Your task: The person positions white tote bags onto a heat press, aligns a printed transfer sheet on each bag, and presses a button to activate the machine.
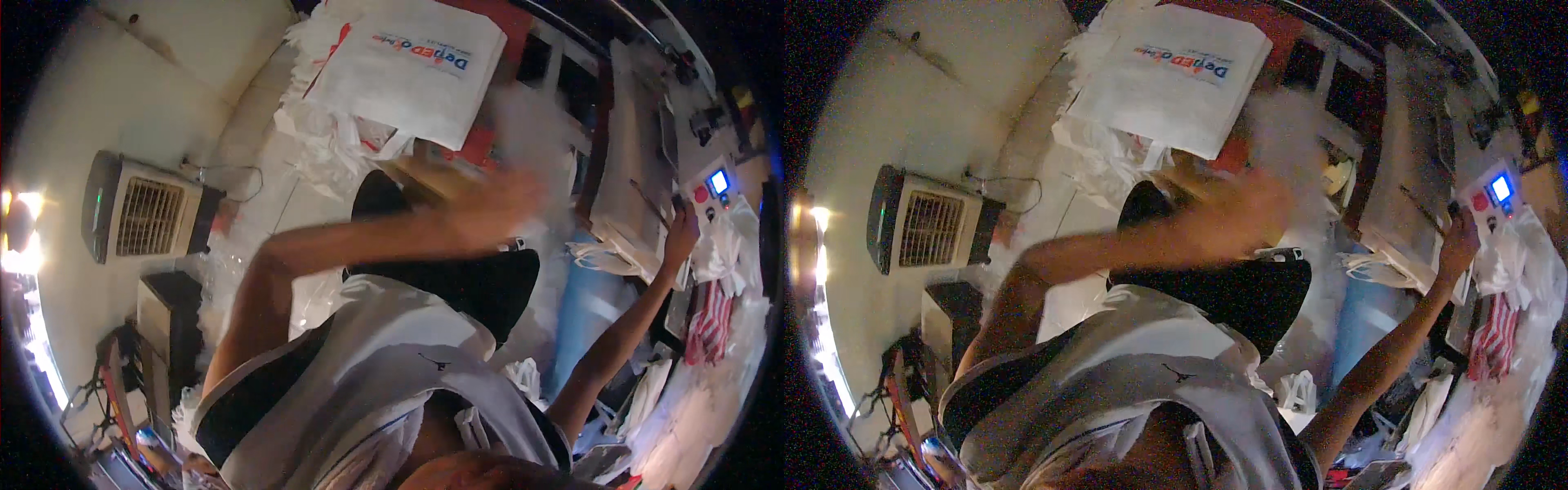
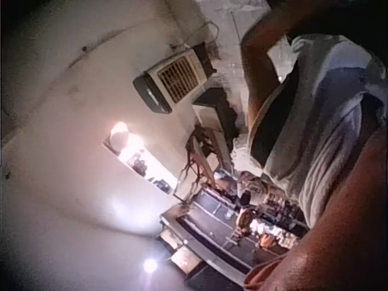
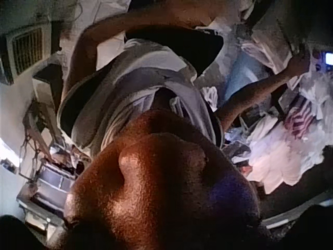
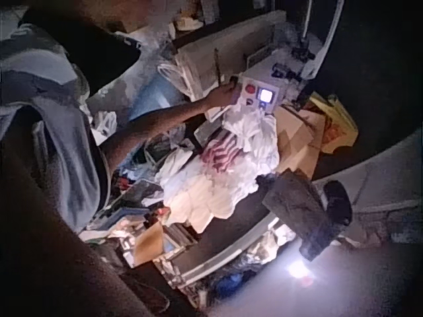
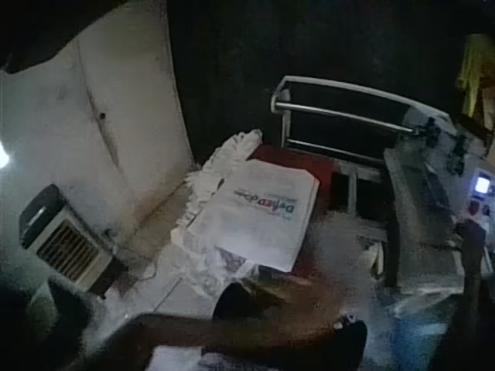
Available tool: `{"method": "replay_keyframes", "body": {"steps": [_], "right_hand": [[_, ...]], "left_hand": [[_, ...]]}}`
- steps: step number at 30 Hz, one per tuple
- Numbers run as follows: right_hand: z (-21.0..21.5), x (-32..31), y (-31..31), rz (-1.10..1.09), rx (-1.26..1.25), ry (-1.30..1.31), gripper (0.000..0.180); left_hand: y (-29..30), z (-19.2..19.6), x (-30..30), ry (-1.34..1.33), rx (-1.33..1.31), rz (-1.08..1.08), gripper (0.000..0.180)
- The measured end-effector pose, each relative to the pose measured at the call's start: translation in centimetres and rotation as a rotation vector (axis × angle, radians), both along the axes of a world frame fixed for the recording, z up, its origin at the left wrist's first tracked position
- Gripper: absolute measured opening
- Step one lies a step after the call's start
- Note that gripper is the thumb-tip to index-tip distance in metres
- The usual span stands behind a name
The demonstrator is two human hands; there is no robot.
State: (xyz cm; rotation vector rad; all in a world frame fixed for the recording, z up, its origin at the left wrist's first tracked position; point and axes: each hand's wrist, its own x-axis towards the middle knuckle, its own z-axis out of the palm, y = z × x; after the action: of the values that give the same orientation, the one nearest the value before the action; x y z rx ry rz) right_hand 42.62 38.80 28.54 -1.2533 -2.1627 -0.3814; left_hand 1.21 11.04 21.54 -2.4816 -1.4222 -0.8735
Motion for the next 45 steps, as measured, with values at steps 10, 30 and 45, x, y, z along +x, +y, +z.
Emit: {"method": "replay_keyframes", "body": {"steps": [10, 30, 45], "right_hand": [[0.7, -2.3, -0.1, 0.111, -0.210, 0.090, 0.030], [1.4, 3.4, 2.9, 0.216, -0.048, -0.170, 0.030], [-28.9, 16.5, -34.1, -0.382, -0.859, -0.076, 0.022]], "left_hand": [[0.0, -16.2, 23.1, -0.450, -0.282, -0.139, 0.014], [-1.3, -25.1, 22.4, -0.831, -0.622, -0.427, 0.011], [-7.3, -27.2, 7.7, -0.910, -0.957, -0.032, 0.014]]}}
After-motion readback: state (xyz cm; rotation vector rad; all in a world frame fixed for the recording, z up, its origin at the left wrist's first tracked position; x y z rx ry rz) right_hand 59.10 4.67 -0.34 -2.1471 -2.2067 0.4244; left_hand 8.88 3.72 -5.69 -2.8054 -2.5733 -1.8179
